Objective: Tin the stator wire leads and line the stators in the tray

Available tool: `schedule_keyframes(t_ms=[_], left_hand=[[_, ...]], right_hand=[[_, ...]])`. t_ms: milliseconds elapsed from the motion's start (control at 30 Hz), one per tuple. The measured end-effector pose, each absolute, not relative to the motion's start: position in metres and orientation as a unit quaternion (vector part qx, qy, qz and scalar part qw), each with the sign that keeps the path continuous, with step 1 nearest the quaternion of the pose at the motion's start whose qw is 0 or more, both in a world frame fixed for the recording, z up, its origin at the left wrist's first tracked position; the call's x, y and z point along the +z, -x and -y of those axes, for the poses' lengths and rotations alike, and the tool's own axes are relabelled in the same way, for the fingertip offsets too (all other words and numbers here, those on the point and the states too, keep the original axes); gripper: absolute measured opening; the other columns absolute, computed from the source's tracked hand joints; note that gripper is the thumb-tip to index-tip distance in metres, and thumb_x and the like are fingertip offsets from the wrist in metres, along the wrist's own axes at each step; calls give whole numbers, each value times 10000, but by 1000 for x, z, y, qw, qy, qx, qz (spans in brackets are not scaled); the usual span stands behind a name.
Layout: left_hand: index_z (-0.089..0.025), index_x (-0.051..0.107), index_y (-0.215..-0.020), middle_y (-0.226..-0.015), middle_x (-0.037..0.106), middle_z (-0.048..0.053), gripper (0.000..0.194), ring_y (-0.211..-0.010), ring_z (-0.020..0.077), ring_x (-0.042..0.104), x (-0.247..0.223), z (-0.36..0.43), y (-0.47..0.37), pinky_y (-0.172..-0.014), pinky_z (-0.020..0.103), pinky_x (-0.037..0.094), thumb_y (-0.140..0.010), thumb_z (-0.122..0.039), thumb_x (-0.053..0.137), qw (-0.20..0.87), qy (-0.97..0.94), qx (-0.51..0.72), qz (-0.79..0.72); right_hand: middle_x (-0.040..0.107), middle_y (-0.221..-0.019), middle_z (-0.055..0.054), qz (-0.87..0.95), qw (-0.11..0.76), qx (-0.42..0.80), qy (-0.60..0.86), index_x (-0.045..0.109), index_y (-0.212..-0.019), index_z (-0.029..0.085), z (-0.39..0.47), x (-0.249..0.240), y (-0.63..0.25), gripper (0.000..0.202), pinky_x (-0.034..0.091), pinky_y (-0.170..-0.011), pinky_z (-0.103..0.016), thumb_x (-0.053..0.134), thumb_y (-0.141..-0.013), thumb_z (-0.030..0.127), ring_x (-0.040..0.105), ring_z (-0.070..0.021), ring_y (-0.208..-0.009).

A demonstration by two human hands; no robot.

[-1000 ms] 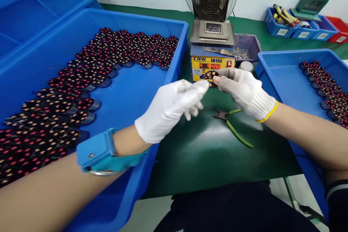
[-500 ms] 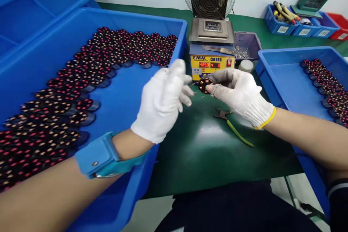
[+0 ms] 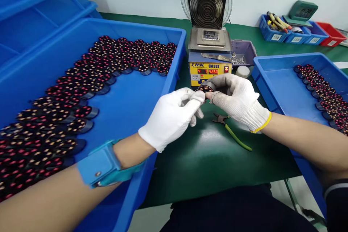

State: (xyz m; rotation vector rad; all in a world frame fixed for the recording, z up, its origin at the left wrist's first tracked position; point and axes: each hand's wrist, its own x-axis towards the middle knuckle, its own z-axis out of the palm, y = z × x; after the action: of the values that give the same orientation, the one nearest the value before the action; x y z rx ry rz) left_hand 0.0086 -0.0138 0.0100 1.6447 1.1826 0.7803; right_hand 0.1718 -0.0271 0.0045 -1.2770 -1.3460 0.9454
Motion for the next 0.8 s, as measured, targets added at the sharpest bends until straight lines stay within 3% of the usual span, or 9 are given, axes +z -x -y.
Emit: schedule_keyframes(t_ms=[133,233,300,433,567,800], left_hand=[[-188,578,-812,-591,597,-39,154,-420,96,519,5,17,-6,-436,222,407,-865,-320,518,487,-676,315,-454],[-194,568,-770,-630,613,-28,271,-495,118,564,3,15,-3,-510,248,434,-887,-425,487,482,-719,238,-439],[-196,574,-721,-642,622,-16,369,-548,138,584,3,12,-4,-551,266,424,-895,-500,460,446,-766,161,-434],[-207,624,-732,-661,640,0,439,-586,165,578,4,10,-6,-549,287,354,-880,-575,436,372,-832,51,-409],[-210,641,-764,-720,673,19,454,-610,175,585,1,12,-5,-560,293,330,-892,-575,402,344,-851,19,-396],[-220,630,-716,-690,671,34,418,-601,198,585,-7,12,-3,-546,301,305,-871,-560,443,351,-863,14,-364]], right_hand=[[705,-907,-49,577,512,315,553,646,-891,156,9,5,-189,188,578,-789,-331,701,-733,243,678,-193,-850],[697,-935,-59,623,505,192,566,658,-932,142,-25,18,-214,187,560,-820,-350,661,-781,253,660,-185,-851],[690,-935,-60,651,461,89,596,664,-949,147,-56,33,-230,185,541,-848,-352,641,-804,260,644,-186,-865],[660,-1038,-68,667,294,-85,679,670,-989,195,-119,59,-243,208,493,-906,-423,605,-846,332,602,-245,-996],[593,-1173,-91,668,186,-130,709,635,-1095,188,-157,64,-238,281,465,-924,-472,566,-889,366,575,-272,-1052],[562,-1225,-98,688,149,-143,696,633,-1131,138,-163,55,-223,293,426,-962,-404,558,-924,331,567,-247,-1110]])
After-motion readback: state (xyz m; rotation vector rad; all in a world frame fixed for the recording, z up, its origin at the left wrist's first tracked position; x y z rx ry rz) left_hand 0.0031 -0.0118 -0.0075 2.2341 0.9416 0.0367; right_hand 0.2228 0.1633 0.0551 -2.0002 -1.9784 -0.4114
